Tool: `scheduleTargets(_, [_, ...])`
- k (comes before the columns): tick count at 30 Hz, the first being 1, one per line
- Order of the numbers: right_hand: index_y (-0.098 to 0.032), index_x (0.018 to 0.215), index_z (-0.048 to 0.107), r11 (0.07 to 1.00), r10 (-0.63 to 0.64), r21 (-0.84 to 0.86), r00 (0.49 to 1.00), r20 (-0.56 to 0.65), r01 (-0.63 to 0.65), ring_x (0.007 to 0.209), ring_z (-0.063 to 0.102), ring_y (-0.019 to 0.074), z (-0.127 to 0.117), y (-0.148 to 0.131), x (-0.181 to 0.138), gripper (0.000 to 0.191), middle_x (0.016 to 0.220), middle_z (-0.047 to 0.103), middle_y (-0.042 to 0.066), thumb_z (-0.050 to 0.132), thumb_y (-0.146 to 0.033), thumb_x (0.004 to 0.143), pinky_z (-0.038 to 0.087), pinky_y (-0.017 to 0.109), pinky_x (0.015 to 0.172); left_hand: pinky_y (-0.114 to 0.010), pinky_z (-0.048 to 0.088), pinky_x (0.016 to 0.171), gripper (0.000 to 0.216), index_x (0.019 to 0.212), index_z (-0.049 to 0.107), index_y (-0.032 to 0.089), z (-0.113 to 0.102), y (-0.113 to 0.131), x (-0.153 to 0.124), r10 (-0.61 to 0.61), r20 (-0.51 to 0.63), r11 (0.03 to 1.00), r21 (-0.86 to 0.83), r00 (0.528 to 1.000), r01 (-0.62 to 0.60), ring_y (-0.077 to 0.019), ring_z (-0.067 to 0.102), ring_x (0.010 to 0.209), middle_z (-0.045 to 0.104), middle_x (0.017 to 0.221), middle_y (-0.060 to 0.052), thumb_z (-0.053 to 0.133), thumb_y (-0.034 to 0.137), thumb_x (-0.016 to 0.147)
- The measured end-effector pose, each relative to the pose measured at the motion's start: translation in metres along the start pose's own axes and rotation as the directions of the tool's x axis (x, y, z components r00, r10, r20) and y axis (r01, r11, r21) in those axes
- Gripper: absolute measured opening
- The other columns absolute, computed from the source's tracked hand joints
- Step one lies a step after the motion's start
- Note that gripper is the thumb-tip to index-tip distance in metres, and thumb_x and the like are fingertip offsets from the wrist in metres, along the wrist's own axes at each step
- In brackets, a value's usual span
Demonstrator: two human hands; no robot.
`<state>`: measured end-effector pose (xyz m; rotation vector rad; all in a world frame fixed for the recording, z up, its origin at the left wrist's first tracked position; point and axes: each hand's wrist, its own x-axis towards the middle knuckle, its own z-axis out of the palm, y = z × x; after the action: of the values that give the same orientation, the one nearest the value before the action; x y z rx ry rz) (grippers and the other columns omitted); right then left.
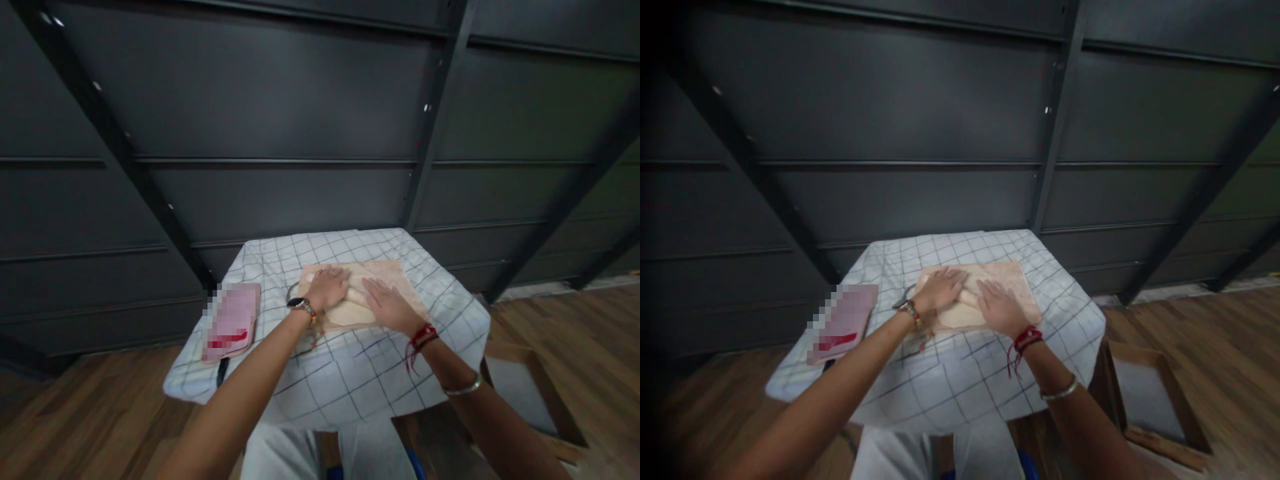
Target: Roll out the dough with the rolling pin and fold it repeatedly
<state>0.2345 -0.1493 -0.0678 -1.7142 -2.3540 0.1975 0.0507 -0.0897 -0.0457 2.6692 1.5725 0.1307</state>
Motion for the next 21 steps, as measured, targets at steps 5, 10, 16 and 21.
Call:
scheduleTargets(5, [-0.018,0.146,0.03,0.992,0.124,0.019,0.991,0.053,-0.125,0.14,0.019,0.0232,-0.011,0.006,0.013,0.054,0.15,0.03,0.007,0.017,-0.034,0.096,0.014,0.051,0.112,-0.052,0.023,0.106,0.05,0.138,0.043,0.021,0.0,0.007,0.008,-0.082,-0.006,0.996,-0.042,0.997,0.082,-0.0327,0.031,0.134,0.042,0.143,-0.009,0.03,0.034,0.091])
scheduleTargets(10, [-0.016,0.145,0.03,0.999,-0.003,0.05,0.999,0.051,0.001,0.139,0.02,0.0204,-0.004,-0.002,0.0,0.056,0.151,0.027,0.006,0.014,-0.037,0.097,0.021,0.043,0.112,-0.045,0.021,0.11,0.051,0.142,0.036,0.021,0.004,0.001,0.001,-0.037,-0.002,0.998,-0.046,0.999,0.037,-0.0279,0.022,0.139,0.031,0.15,-0.006,0.028,0.031,0.093])
scheduleTargets(16, [-0.014,0.146,0.028,0.986,0.164,-0.012,0.986,0.021,-0.164,0.14,0.019,0.0255,-0.01,0.016,0.016,0.055,0.151,0.027,0.008,0.012,-0.033,0.096,0.017,0.057,0.109,-0.051,0.036,0.101,0.04,0.13,0.048,0.019,-0.013,0.02,0.033,-0.104,-0.033,0.991,-0.083,0.994,0.101,-0.0289,0.043,0.124,0.045,0.138,-0.012,0.049,0.034,0.093])
scheduleTargets(21, [-0.015,0.144,0.033,0.973,0.176,-0.13,0.979,-0.106,-0.189,0.14,0.017,0.026,-0.014,0.024,0.026,0.052,0.15,0.031,0.009,0.019,-0.03,0.096,0.015,0.06,0.108,-0.046,0.046,0.091,0.038,0.123,0.052,0.016,-0.016,0.022,0.016,-0.087,-0.072,0.993,-0.089,0.994,0.081,-0.0237,0.054,0.108,0.051,0.126,-0.01,0.055,0.035,0.091])
